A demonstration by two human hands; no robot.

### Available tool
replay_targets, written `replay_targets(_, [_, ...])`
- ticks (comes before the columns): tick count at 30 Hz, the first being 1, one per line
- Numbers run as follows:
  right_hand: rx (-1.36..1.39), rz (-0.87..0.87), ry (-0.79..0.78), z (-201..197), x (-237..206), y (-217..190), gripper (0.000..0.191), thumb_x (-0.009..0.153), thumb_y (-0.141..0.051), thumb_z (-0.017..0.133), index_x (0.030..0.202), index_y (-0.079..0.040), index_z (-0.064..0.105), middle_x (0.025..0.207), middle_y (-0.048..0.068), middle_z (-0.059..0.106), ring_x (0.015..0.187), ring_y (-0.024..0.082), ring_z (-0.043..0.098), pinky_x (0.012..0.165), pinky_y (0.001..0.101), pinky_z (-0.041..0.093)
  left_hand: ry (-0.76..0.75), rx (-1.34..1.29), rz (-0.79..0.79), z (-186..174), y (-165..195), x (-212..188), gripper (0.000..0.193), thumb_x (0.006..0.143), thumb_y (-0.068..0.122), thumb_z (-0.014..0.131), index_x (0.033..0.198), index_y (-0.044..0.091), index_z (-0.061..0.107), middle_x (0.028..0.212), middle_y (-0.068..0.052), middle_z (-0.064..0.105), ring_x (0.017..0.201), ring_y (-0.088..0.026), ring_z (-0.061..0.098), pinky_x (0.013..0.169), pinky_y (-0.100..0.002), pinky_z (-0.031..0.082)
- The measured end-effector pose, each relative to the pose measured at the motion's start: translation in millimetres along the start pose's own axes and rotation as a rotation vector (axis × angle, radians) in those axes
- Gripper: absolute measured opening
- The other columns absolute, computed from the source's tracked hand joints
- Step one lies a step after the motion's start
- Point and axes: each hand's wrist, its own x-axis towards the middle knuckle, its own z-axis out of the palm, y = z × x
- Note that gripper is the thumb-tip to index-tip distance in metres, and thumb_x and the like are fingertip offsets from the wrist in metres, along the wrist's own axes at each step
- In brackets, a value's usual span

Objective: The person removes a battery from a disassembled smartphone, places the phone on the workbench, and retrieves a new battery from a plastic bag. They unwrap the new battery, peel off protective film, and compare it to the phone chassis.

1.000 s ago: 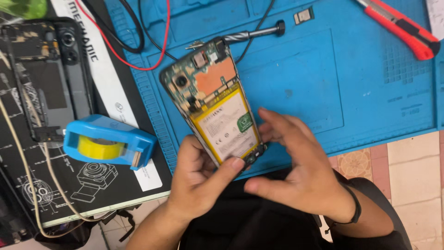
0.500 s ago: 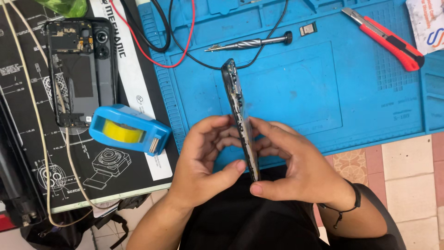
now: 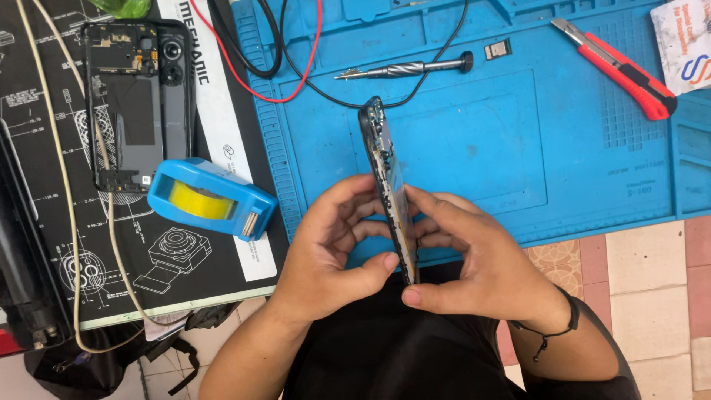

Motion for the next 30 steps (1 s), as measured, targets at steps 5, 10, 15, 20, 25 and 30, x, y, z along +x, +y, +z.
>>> replay_targets(5, [-0.037,-0.03,0.001,1.6,0.4,-0.9,0.105,0.068,-0.018,0.093,0.157,-0.003,0.04,0.144,0.015,0.052,0.125,0.026,0.064,0.105,0.0415,0.057,0.008,0.063,0.011,4.4,6.7,-3.6,0.082,0.086,-0.011,0.072,0.157,0.003,0.033,0.155,-0.016,0.051,0.146,-0.028,0.054,0.11,-0.04,0.055])
replay_targets(10, [-0.014,-0.031,-0.002,2.7,0.2,-3.2,0.103,0.068,-0.017,0.092,0.156,-0.003,0.041,0.145,0.015,0.052,0.123,0.026,0.066,0.105,0.0421,0.058,0.031,0.073,0.012,6.5,7.7,-4.6,0.078,0.087,-0.012,0.067,0.157,0.003,0.035,0.154,-0.017,0.053,0.144,-0.029,0.057,0.107,-0.039,0.057])
replay_targets(15, [0.103,0.0,-0.042,1.3,1.1,-2.7,0.102,0.071,-0.018,0.091,0.157,-0.003,0.039,0.148,0.016,0.05,0.123,0.027,0.066,0.104,0.043,0.06,0.019,0.096,0.052,8.5,9.0,-3.9,0.082,0.086,-0.012,0.073,0.158,0.004,0.035,0.154,-0.018,0.052,0.139,-0.026,0.058,0.106,-0.039,0.058])
replay_targets(20, [0.296,-0.008,-0.141,-4.8,4.0,1.1,0.098,0.076,-0.018,0.09,0.157,0.004,0.039,0.155,0.017,0.047,0.129,0.027,0.062,0.105,0.0432,0.057,0.041,0.079,-0.045,10.9,12.8,-0.4,0.088,0.081,-0.009,0.078,0.156,0.004,0.034,0.151,-0.018,0.048,0.126,-0.022,0.056,0.099,-0.037,0.058])
replay_targets(25, [0.289,0.018,-0.131,-6.3,5.0,6.2,0.097,0.077,-0.019,0.089,0.157,0.007,0.042,0.152,0.017,0.049,0.126,0.027,0.061,0.106,0.0423,0.055,0.063,0.062,-0.074,12.6,14.6,3.2,0.091,0.081,-0.005,0.079,0.158,0.005,0.031,0.149,-0.018,0.048,0.126,-0.021,0.057,0.099,-0.036,0.059])
replay_targets(30, [0.262,0.013,-0.143,-8.4,7.5,9.3,0.096,0.078,-0.022,0.09,0.156,0.007,0.041,0.15,0.017,0.05,0.128,0.028,0.062,0.104,0.0423,0.057,0.07,0.071,-0.091,12.0,16.2,5.8,0.092,0.08,-0.004,0.079,0.159,0.004,0.032,0.15,-0.019,0.05,0.127,-0.022,0.058,0.098,-0.036,0.059])
